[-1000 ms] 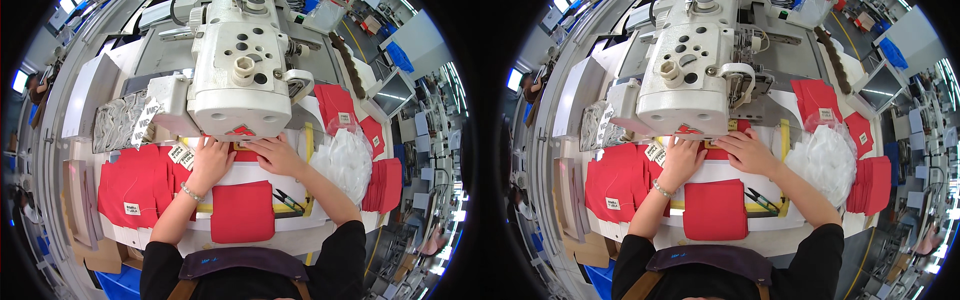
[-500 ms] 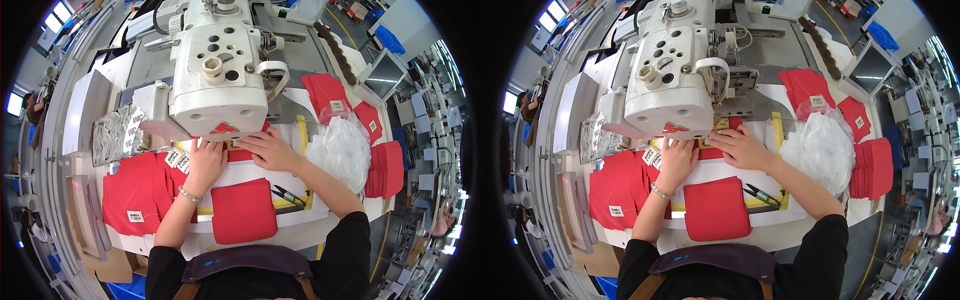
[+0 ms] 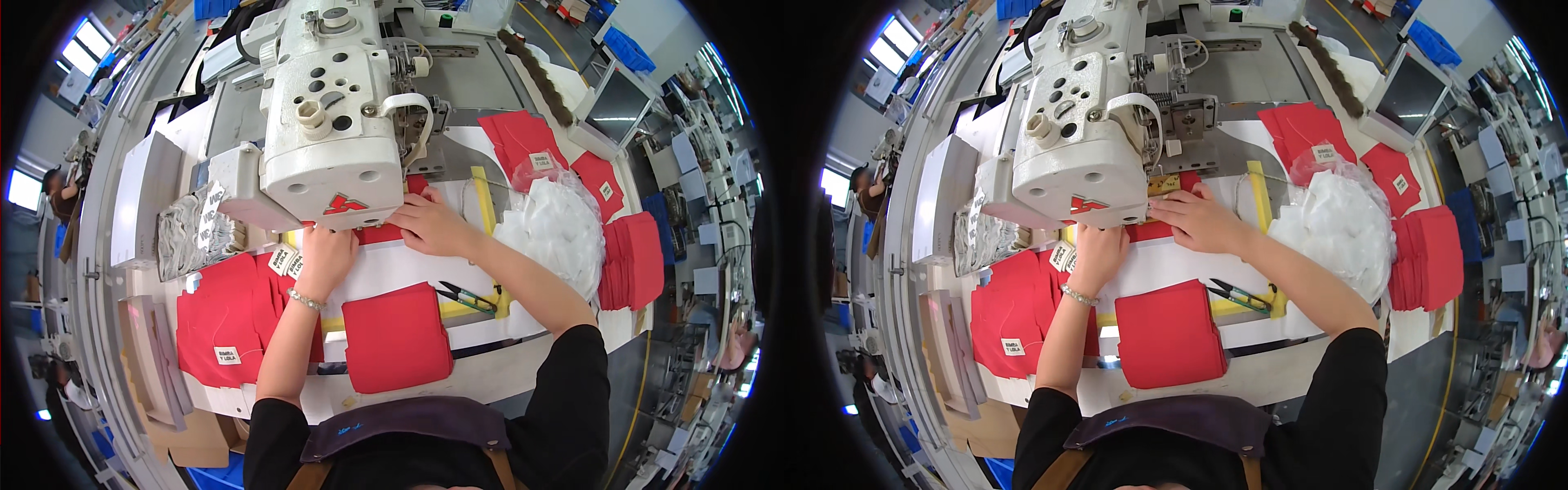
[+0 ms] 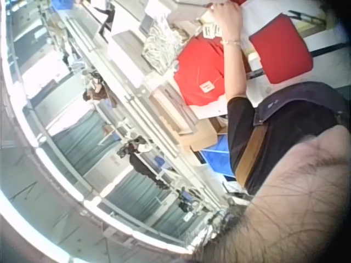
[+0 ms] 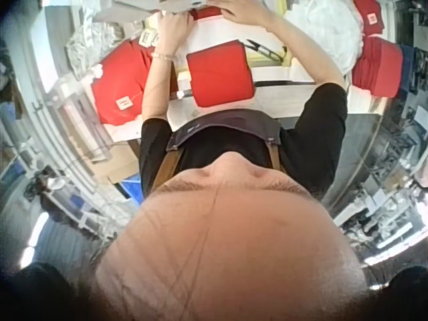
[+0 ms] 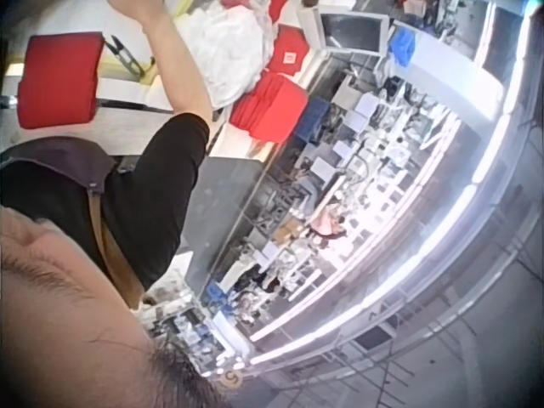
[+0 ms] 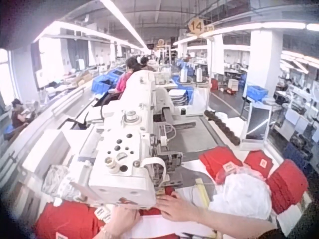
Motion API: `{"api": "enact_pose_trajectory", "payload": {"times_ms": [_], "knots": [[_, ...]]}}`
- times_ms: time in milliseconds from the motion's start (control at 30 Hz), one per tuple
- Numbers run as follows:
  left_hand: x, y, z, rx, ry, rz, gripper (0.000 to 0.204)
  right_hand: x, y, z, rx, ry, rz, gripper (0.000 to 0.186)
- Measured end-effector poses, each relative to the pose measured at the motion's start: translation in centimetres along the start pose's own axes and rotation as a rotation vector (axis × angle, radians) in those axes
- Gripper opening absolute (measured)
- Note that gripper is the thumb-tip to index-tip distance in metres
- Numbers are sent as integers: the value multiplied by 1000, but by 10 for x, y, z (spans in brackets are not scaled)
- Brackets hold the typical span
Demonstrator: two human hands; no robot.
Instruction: The person sews white labels onto red fabric pieces using a sewing machine. They place each piece under the needle, guide it through, and then cut the thread with scissors. The finished pieces are stacked on the table.
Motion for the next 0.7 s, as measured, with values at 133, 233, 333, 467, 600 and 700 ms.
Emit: {"api": "enact_pose_trajectory", "payload": {"times_ms": [133,233,333,467,600,700], "knots": [[-1,0,0,12,-9,-14,21,-2,-1,-3,-16,7,3,46],[-4,0,-1,-5,44,24,20,-2,2,-4,3,9,-3,46],[-4,-2,0,-25,46,51,19,-3,4,-2,-24,-17,-7,44],[-2,-4,3,-51,31,45,19,-9,2,-4,-104,-105,-4,41],[-1,-3,7,-64,90,63,20,-13,7,4,-161,-179,39,40],[-2,1,2,-63,28,23,21,-16,9,9,-217,-131,82,42]]}}
Point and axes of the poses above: each hand's wrist, its own x-axis towards the middle knuckle, its own z-axis out of the back of the hand, y = z × x, the point moved 3 cm from there along x, towards the middle knuckle, and after that the axes turned 11 degrees about y, right-handed, at the moved point
